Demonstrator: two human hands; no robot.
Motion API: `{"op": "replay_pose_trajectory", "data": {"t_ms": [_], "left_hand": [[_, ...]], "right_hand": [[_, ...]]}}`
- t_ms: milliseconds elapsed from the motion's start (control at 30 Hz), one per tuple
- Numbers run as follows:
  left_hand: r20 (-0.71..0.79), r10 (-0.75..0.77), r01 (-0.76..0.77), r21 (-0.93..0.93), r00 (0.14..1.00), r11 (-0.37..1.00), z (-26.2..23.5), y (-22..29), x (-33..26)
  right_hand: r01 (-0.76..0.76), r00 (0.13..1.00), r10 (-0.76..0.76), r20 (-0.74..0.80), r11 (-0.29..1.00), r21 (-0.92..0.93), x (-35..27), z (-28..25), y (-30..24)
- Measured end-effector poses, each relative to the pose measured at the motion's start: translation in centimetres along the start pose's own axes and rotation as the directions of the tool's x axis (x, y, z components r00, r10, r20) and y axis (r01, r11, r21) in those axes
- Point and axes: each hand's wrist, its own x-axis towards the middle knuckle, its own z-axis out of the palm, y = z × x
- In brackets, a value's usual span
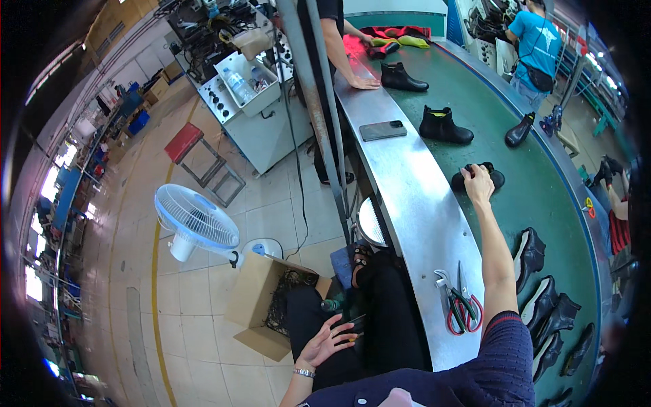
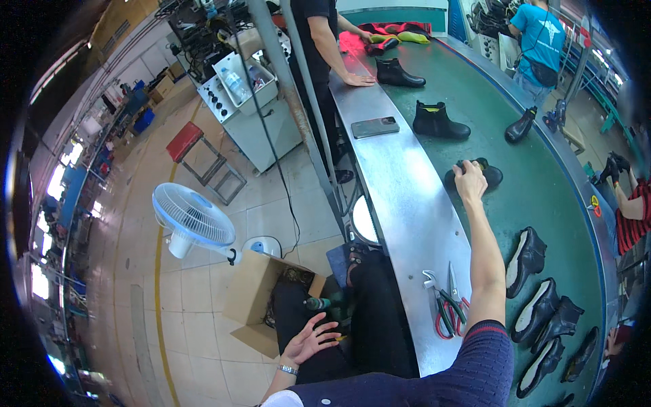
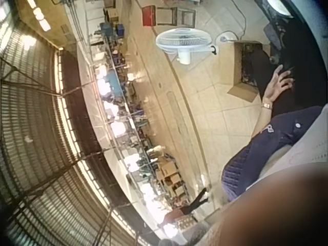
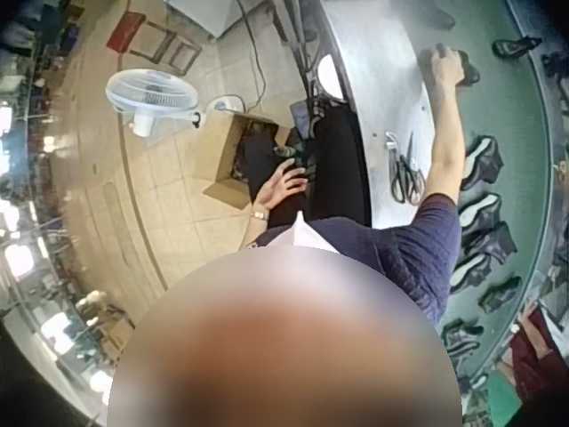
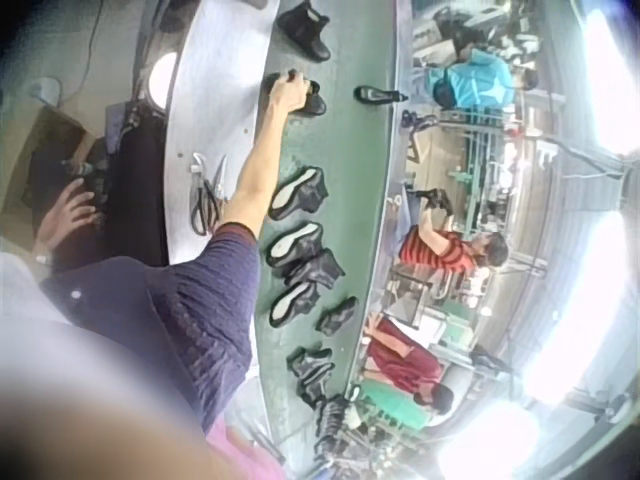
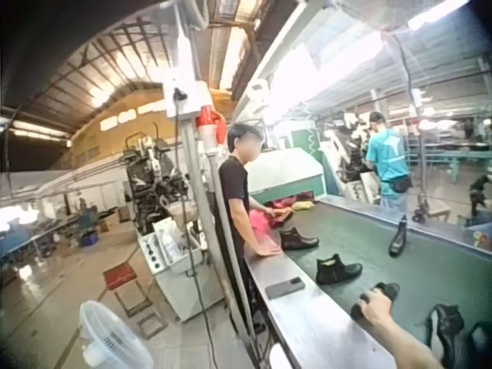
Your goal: Trim and adjust the sole and edges of a shoe upper using scissors and pliers.
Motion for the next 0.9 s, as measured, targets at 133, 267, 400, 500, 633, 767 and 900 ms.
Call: {"op": "replay_pose_trajectory", "data": {"t_ms": [133,267,400,500,633,767,900], "left_hand": [[0.011,-0.023,0.021,0.13,1.0,0.991,0.0,-0.4,-0.7],[0.04,-0.054,0.036,0.361,0.998,0.932,2.8,1.0,-0.8],[0.155,0.09,-0.169,0.638,0.984,0.752,9.1,4.0,1.4],[0.375,0.243,-0.434,0.858,0.895,0.274,13.6,5.5,3.1],[0.366,0.145,-0.382,0.738,0.919,0.556,15.1,4.8,2.3],[0.216,0.302,-0.368,0.645,0.928,0.67,11.6,2.2,0.8],[0.23,0.363,-0.415,0.687,0.903,0.597,9.6,2.1,-1.1]], "right_hand": [[0.001,0.99,-0.027,0.135,0.982,0.188,-1.0,-7.5,1.0],[-0.095,0.919,-0.164,0.357,0.788,0.609,-3.4,-16.2,-3.5],[-0.166,0.811,-0.359,0.461,0.615,0.771,-8.7,-22.7,-11.4],[-0.277,0.657,-0.521,0.545,0.506,0.817,-12.3,-23.4,-14.9],[-0.455,0.506,-0.566,0.651,0.466,0.758,-17.0,-21.3,-18.9],[-0.429,0.44,-0.624,0.646,0.486,0.761,-20.0,-17.5,-20.0],[-0.45,0.451,-0.572,0.685,0.517,0.728,-23.0,-15.7,-20.8]]}}
